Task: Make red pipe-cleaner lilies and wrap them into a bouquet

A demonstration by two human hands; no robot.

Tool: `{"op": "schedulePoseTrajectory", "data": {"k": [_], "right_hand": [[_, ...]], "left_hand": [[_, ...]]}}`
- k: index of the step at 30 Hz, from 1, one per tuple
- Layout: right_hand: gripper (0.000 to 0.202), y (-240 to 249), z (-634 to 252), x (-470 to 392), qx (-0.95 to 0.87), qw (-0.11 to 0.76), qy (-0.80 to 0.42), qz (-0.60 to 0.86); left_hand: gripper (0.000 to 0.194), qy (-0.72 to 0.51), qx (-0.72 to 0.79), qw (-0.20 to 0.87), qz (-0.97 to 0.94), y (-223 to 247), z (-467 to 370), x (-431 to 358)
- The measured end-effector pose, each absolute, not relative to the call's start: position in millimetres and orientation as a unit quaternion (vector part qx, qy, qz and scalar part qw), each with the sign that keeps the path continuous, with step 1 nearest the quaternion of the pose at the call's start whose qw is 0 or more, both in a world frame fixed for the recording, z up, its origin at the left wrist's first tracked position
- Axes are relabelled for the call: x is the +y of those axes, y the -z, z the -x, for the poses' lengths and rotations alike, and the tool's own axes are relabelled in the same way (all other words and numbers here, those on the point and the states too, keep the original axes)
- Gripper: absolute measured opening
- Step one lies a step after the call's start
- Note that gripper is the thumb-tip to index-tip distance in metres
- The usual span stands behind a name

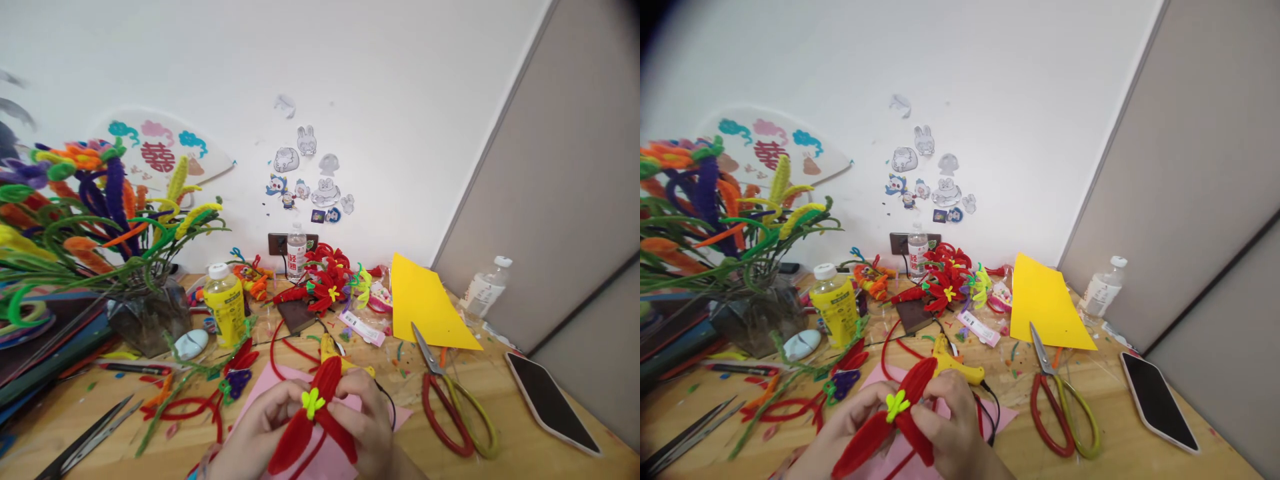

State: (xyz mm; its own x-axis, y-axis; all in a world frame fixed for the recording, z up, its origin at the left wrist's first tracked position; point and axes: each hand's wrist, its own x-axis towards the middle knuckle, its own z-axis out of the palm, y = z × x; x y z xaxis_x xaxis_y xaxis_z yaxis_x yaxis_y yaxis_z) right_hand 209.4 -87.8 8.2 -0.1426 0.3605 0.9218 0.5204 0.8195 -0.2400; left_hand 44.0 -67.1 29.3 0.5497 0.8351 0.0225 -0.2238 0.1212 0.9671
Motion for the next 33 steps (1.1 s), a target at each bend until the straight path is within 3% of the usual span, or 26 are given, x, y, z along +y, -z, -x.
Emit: {"op": "schedulePoseTrajectory", "data": {"k": [13, 25, 31, 33], "right_hand": [[0.02, -10, -208, -84, -0.753, 0.562, 0.13, 0.316], [0.017, -6, -210, -82, -0.756, 0.553, 0.108, 0.333], [0.009, -2, -208, -72, -0.702, 0.631, -0.084, 0.319], [0.007, 2, -208, -67, -0.665, 0.656, -0.17, 0.314]], "left_hand": [[0.01, -0.391, 0.302, 0.602, -0.628, -24, -41, -65], [0.009, -0.402, 0.321, 0.583, -0.629, -22, -43, -65], [0.037, -0.406, 0.291, 0.677, -0.541, -10, -46, -58], [0.035, -0.382, 0.291, 0.733, -0.483, -11, -44, -59]]}}
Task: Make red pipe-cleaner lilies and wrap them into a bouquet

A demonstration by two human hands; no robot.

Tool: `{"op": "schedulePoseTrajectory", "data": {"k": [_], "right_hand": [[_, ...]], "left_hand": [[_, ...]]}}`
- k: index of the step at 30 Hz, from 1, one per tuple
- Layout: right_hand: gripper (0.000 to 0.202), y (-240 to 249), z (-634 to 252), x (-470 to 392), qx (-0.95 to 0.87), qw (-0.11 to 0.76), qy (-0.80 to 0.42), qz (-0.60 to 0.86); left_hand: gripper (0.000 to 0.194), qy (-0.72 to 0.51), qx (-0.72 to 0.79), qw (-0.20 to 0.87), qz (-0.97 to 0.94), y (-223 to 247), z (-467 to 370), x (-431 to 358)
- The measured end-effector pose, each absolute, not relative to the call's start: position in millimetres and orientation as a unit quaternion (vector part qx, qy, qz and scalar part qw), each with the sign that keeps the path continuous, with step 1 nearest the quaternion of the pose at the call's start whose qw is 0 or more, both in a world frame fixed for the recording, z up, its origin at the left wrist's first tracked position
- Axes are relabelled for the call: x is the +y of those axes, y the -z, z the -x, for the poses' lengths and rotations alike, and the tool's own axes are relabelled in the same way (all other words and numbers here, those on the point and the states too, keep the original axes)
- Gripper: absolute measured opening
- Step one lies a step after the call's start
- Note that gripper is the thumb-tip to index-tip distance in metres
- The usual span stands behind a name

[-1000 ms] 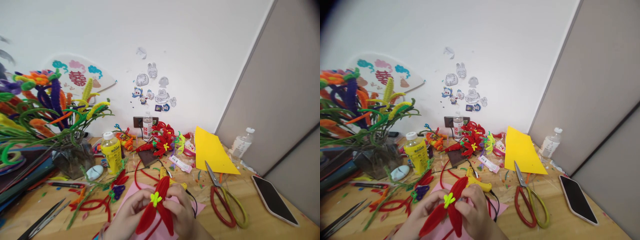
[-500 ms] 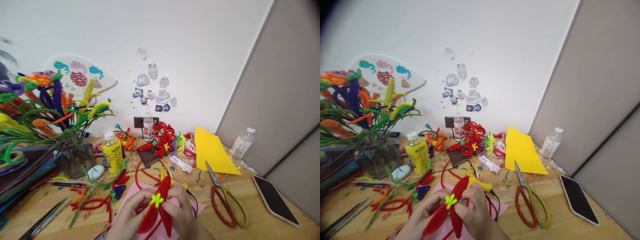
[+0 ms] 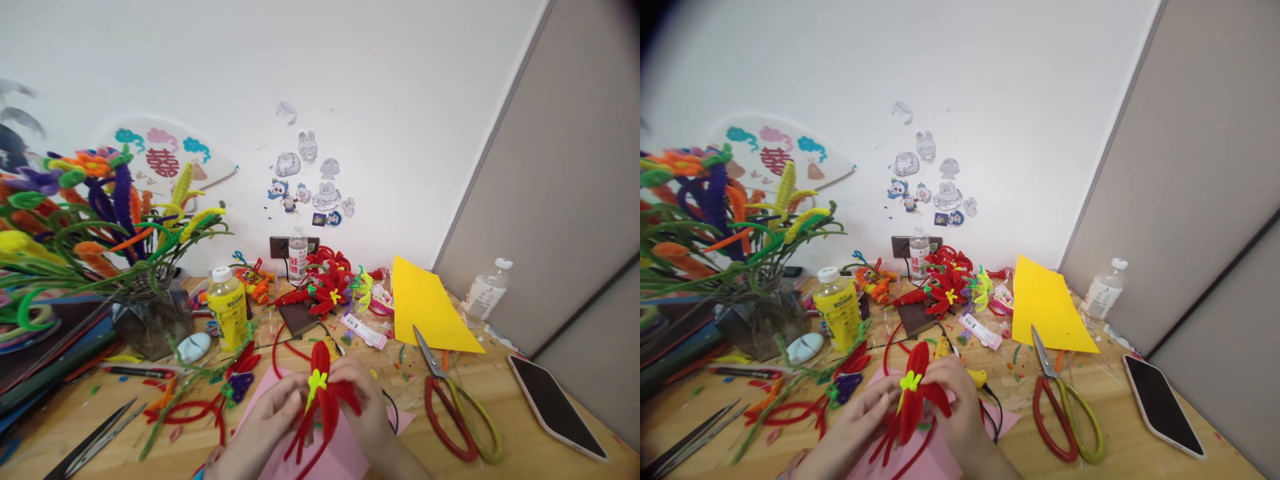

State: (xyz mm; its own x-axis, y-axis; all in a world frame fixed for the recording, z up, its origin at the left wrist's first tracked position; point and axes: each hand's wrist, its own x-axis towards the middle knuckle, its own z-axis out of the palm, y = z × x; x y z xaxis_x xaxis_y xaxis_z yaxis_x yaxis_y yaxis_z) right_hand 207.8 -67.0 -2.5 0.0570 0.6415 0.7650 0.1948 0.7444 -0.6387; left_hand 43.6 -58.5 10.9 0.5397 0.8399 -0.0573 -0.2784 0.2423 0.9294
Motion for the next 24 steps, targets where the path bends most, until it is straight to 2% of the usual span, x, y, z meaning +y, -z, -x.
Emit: {"op": "schedulePoseTrajectory", "data": {"k": [5, 11, 17, 24], "right_hand": [[0.007, 6, -208, -65, -0.577, 0.668, -0.328, 0.336], [0.009, 10, -203, -65, -0.546, 0.646, -0.417, 0.333], [0.011, 21, -202, -55, -0.549, 0.643, -0.431, 0.314], [0.009, 13, -202, -59, -0.525, 0.639, -0.468, 0.311]], "left_hand": [[0.039, -0.321, 0.224, 0.821, -0.415, -16, -42, -64], [0.033, -0.375, 0.303, 0.77, -0.418, -9, -48, -61], [0.044, -0.379, 0.268, 0.801, -0.379, 0, -50, -59], [0.04, -0.362, 0.254, 0.836, -0.324, -5, -52, -67]]}}
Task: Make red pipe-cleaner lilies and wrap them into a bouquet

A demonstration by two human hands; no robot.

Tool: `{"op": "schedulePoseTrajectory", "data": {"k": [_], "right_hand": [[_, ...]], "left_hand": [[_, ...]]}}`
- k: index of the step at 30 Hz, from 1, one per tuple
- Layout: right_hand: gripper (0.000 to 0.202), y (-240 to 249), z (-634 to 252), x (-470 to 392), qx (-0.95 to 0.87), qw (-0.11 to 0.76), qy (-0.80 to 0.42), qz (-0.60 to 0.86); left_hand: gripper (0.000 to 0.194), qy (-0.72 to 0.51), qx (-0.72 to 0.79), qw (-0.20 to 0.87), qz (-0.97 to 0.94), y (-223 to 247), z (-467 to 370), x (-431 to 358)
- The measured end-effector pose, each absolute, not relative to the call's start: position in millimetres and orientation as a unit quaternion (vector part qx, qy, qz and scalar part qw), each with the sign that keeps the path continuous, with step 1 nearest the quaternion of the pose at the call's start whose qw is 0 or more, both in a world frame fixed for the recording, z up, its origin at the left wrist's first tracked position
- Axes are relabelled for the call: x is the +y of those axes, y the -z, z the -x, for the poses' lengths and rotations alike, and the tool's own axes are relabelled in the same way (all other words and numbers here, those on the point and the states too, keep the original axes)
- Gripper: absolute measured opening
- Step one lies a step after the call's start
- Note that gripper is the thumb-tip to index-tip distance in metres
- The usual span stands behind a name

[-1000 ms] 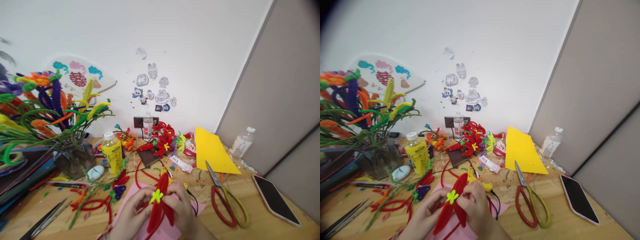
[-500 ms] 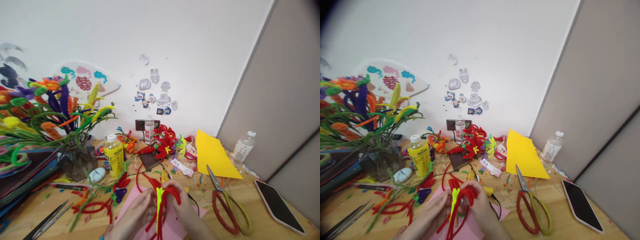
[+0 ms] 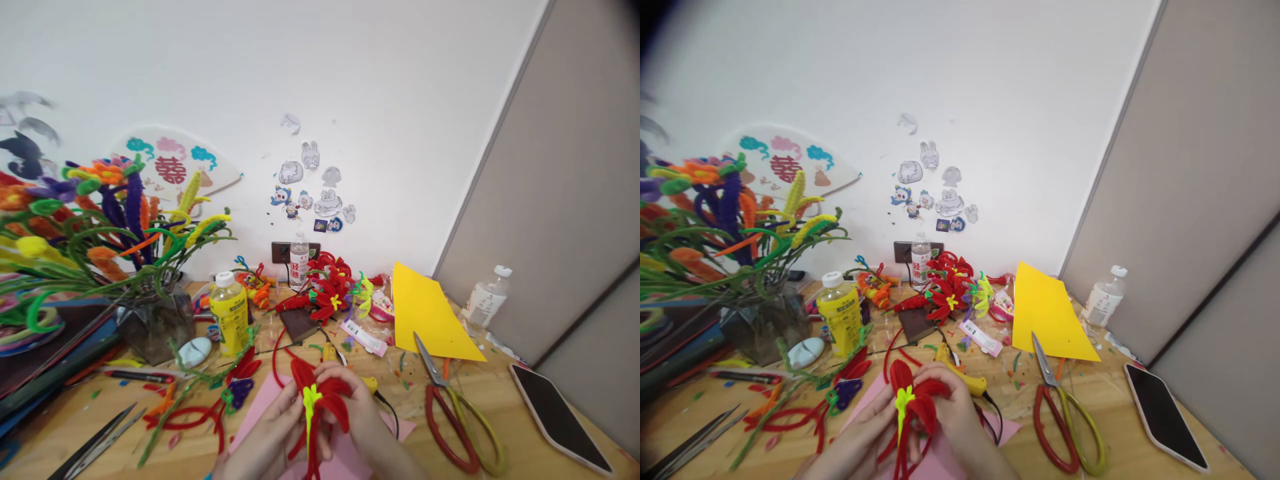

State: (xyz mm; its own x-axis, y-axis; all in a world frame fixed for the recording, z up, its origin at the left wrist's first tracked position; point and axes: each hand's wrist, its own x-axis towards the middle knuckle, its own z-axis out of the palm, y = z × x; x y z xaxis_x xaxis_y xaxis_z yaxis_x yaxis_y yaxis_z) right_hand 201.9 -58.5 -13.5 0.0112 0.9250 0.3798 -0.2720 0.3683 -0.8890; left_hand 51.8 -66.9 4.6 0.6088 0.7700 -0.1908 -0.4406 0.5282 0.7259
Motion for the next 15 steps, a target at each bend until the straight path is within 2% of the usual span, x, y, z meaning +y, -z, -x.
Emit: {"op": "schedulePoseTrajectory", "data": {"k": [4, 7, 9, 12, 15], "right_hand": [[0.012, 14, -203, -58, -0.544, 0.629, -0.447, 0.331], [0.019, 16, -206, -55, -0.562, 0.601, -0.426, 0.377], [0.024, 15, -209, -54, -0.591, 0.579, -0.359, 0.433], [0.029, 10, -214, -54, -0.647, 0.522, -0.19, 0.522], [0.04, 6, -220, -54, -0.668, 0.429, -0.09, 0.602]], "left_hand": [[0.034, -0.353, 0.247, 0.847, -0.311, -4, -54, -72], [0.039, -0.359, 0.265, 0.845, -0.296, -4, -55, -71], [0.05, -0.384, 0.29, 0.83, -0.28, -5, -53, -68], [0.066, -0.436, 0.327, 0.796, -0.265, -10, -44, -58], [0.066, -0.478, 0.356, 0.755, -0.274, -18, -32, -47]]}}
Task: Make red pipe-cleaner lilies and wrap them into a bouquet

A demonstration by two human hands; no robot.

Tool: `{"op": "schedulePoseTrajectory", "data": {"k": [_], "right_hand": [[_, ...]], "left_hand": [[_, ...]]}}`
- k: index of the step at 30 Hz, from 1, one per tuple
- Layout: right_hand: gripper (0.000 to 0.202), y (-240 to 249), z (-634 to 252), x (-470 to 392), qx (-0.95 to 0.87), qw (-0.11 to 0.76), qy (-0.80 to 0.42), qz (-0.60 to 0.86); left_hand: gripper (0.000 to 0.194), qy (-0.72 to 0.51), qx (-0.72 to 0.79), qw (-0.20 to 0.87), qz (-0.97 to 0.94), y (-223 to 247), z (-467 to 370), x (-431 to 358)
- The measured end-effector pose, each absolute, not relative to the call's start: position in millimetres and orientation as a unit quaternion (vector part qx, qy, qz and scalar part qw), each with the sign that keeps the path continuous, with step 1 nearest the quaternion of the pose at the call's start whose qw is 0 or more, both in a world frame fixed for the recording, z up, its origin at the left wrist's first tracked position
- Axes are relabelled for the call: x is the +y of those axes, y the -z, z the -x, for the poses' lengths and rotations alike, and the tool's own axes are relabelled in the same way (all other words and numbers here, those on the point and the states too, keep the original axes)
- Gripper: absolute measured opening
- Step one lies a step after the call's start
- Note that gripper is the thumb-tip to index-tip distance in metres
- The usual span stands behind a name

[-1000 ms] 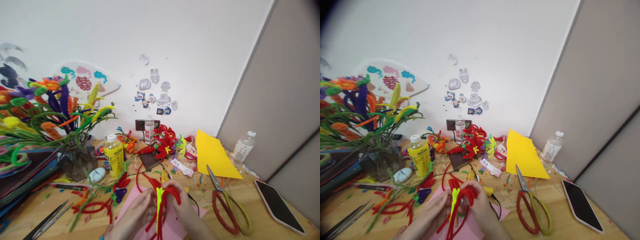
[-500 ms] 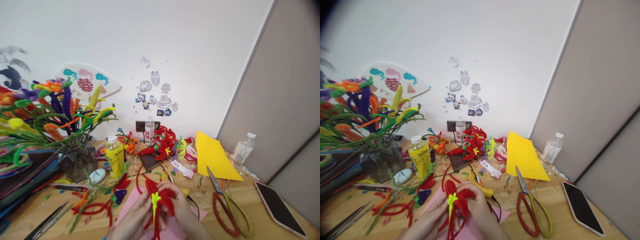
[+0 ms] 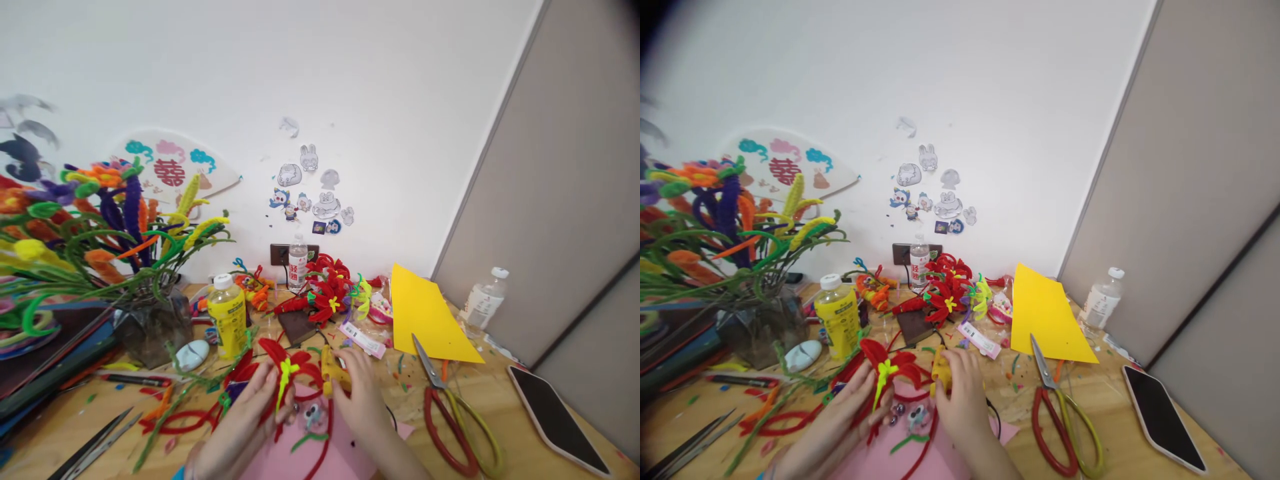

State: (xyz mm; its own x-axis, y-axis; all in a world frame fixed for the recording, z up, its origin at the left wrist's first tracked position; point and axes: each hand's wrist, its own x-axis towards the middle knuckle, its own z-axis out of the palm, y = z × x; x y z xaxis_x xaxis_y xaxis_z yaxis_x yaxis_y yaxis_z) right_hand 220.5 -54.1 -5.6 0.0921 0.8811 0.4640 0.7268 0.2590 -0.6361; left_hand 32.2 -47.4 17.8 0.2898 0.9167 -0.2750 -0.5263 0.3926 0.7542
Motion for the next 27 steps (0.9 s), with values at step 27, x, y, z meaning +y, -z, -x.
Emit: {"op": "schedulePoseTrajectory", "data": {"k": [27], "right_hand": [[0.027, 14, -206, -61, -0.657, 0.532, -0.249, 0.473]], "left_hand": [[0.074, -0.393, 0.367, 0.719, -0.441, -5, -39, -48]]}}
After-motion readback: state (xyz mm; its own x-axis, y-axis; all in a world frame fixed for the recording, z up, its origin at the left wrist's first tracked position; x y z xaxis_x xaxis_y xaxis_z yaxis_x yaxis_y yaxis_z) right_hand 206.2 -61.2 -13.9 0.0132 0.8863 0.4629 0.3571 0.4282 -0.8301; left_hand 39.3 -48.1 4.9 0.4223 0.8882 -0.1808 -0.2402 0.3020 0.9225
